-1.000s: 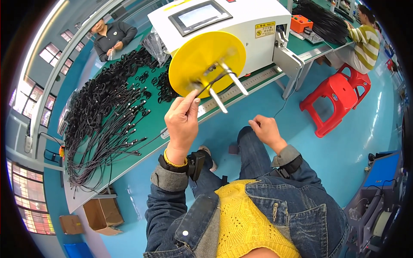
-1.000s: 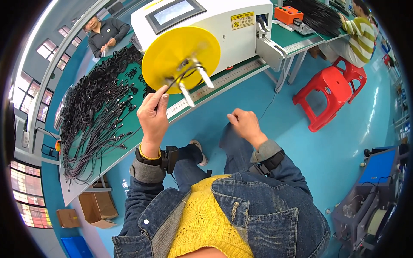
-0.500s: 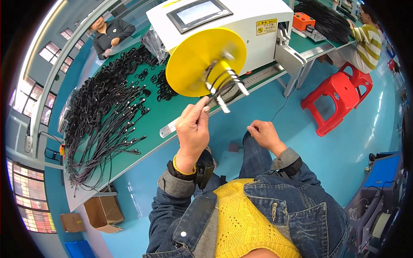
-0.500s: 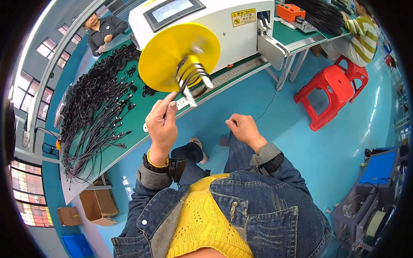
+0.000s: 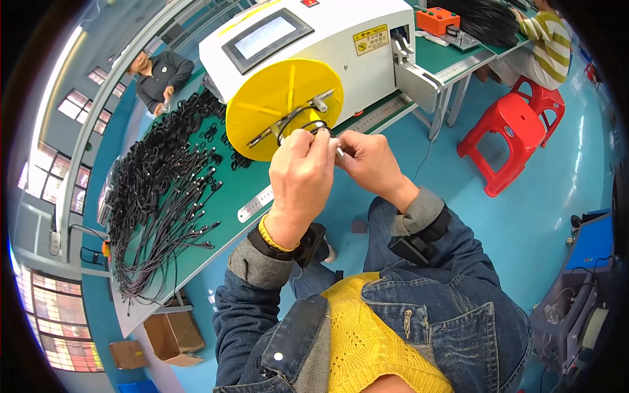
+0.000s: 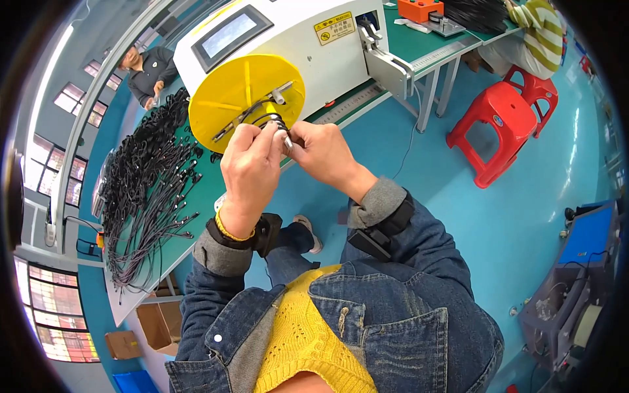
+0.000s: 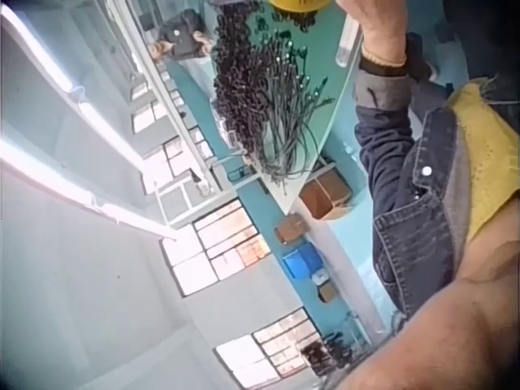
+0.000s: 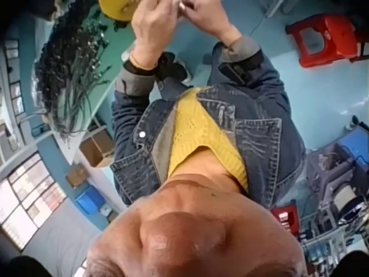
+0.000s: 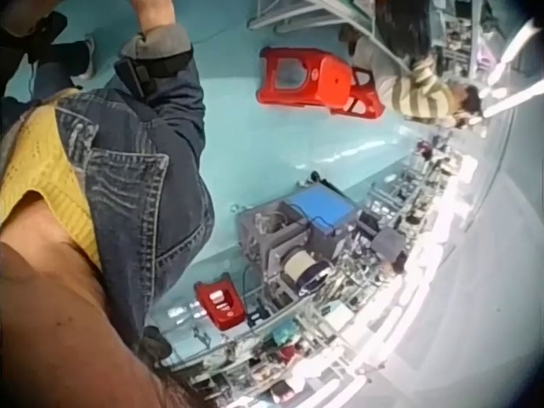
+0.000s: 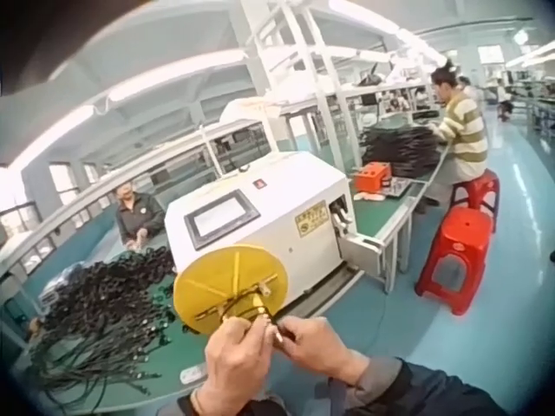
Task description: Use a specialized winding and bundling machine to organize and secure black electrical cables into neat loops.
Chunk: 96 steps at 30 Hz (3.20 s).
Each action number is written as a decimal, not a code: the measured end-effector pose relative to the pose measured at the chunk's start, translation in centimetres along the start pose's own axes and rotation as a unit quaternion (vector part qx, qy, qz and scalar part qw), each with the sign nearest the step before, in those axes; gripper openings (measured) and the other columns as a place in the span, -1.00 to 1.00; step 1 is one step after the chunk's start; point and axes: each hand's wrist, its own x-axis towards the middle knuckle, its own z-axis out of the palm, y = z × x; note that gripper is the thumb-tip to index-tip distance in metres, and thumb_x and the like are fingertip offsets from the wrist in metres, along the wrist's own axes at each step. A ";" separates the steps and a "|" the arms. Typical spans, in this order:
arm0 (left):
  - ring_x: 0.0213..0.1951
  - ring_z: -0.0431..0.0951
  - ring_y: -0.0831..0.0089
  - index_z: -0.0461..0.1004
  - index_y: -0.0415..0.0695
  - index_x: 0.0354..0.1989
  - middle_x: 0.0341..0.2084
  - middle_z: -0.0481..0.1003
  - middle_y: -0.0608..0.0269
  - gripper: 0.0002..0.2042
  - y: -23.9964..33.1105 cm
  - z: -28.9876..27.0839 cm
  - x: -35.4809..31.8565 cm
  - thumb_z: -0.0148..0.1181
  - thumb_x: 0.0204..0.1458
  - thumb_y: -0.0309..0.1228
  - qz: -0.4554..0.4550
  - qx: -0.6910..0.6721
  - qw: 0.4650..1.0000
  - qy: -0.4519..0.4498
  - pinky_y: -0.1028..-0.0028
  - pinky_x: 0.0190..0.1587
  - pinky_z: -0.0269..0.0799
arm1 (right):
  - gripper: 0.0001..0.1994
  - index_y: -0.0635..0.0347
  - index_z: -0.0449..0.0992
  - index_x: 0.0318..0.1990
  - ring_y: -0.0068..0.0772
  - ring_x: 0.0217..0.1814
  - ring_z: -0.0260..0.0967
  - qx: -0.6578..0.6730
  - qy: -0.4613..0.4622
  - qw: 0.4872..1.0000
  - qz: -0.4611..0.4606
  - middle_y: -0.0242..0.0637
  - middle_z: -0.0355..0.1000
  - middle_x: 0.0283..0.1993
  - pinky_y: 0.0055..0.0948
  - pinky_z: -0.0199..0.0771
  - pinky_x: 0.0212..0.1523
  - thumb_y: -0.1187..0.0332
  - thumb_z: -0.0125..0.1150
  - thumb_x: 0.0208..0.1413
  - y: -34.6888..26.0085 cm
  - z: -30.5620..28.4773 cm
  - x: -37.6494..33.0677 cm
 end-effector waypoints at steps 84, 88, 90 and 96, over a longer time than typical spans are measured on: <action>-0.06 0.22 -0.18 0.08 -0.53 0.06 -0.07 0.19 -0.40 -0.45 0.8 0.0 1.3 0.05 -0.03 -0.40 -0.147 0.038 0.971 -0.183 0.08 0.04 0.13 | -0.26 0.28 -0.01 0.26 -0.27 0.05 0.29 0.104 -0.201 0.973 -0.048 -0.02 0.27 0.01 -0.39 0.36 0.04 0.42 0.22 -0.08 2.6 -2.7 4.0; -0.06 0.22 -0.16 0.11 -0.53 0.01 -0.10 0.20 -0.39 -0.48 1.2 -0.6 2.0 0.06 -0.02 -0.38 -0.168 0.038 0.946 -0.274 0.07 0.01 0.15 | -0.45 0.29 0.11 0.17 -0.18 -0.09 0.37 0.026 -0.070 0.990 -0.117 -0.02 0.33 -0.08 -0.36 0.41 -0.09 0.44 0.13 0.01 2.9 -0.5 1.9; -0.06 0.22 -0.15 0.12 -0.53 -0.01 -0.11 0.21 -0.39 -0.50 1.3 -0.5 1.7 0.07 -0.02 -0.37 -0.180 0.039 0.934 -0.307 0.06 -0.01 0.15 | -0.52 0.29 0.15 0.14 -0.14 -0.13 0.39 -0.023 -0.003 0.989 -0.146 -0.02 0.35 -0.11 -0.35 0.42 -0.14 0.45 0.09 0.04 2.8 0.8 1.2; -0.13 0.29 -0.10 0.15 -0.46 -0.02 -0.21 0.27 -0.29 -0.52 1.6 0.4 -0.1 0.07 0.01 -0.31 -0.205 0.049 0.968 -0.137 0.11 -0.09 0.23 | -0.63 0.26 0.21 0.05 -0.04 -0.22 0.41 -0.004 0.088 0.985 -0.149 -0.01 0.38 -0.20 -0.32 0.42 -0.24 0.45 0.04 0.07 2.4 2.4 0.4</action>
